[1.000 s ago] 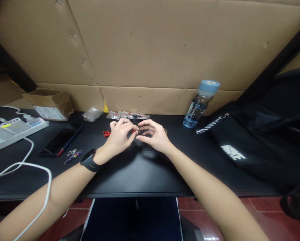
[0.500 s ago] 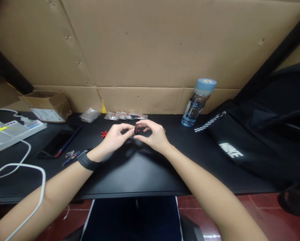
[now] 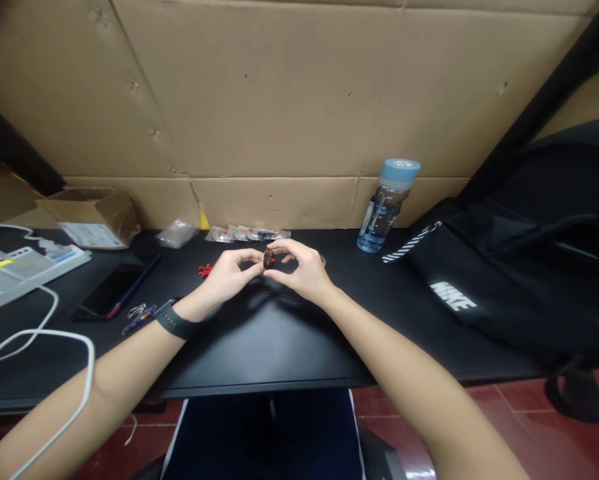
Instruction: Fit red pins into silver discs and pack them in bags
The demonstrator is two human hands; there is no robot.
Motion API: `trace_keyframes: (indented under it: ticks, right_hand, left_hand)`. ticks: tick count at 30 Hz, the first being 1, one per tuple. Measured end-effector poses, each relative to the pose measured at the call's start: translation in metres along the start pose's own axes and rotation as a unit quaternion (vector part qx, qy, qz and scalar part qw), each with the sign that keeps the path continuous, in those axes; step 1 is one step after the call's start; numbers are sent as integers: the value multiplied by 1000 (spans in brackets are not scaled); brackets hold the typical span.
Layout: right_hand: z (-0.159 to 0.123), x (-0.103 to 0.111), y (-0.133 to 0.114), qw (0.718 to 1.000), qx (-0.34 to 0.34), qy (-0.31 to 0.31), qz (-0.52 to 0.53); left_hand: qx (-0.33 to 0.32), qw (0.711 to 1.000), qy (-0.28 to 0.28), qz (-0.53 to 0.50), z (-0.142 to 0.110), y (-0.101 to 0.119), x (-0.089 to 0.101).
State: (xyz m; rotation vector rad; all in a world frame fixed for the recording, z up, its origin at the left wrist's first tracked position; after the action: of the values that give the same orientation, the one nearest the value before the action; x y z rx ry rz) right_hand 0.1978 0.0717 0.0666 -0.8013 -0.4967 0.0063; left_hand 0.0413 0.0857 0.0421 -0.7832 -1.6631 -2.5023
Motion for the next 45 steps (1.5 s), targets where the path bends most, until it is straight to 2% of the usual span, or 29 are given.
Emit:
trace_keyframes:
  ticks: [6, 11, 14, 19, 21, 24, 27, 30, 34, 37, 42, 45]
  right_hand:
    - [-1, -2, 0, 1000, -16, 1, 13]
    - [-1, -1, 11, 993, -69, 36, 85]
    - [-2, -3, 17, 987, -96, 42, 125]
    - [-1, -8, 20, 983, -87, 7, 162]
    - [0, -5, 15, 991, -53, 0, 123]
    - [2, 0, 0, 1000, 23, -7, -3]
    - [2, 2, -15, 992, 87, -16, -90]
    - [3, 8, -21, 985, 107, -7, -133]
    - [5, 17, -14, 984, 83, 10, -158]
    - [4, 11, 0, 983, 50, -22, -176]
    - [1, -1, 35, 959, -28, -74, -273]
    - [3, 4, 53, 940, -74, -80, -324]
  left_hand:
    - [-58, 998, 17, 12, -4, 12, 2]
    - [-122, 977, -6, 172, -10, 31, -1]
    - [-127, 966, 8, 224, -11, 33, 1]
    - [-138, 966, 32, 216, -9, 33, 7]
    - [-147, 966, 42, 210, -10, 34, 9]
    - [-141, 970, 50, 191, -11, 31, 10]
    - [-126, 982, 36, 135, -10, 26, 7]
    - [-125, 987, 17, 104, -8, 25, 5]
    - [-110, 989, -11, 94, -6, 20, 2]
    - [-72, 985, -30, 152, -6, 11, -3]
    - [-26, 946, -61, 318, -8, -5, -12]
    - [-14, 929, -73, 363, -6, -13, -3]
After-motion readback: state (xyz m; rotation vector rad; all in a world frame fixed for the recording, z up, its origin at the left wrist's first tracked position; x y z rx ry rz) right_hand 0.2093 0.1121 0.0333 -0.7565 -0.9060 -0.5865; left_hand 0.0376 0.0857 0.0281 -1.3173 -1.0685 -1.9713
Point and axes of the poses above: each hand's wrist, its own z-axis towards the middle knuckle, its own x-axis out of the back of the hand, y = z × x, the point moved 9 cm from there along z, towards the middle knuckle, and after that the axes turned 5 degrees about -y, right-handed, at the moved point
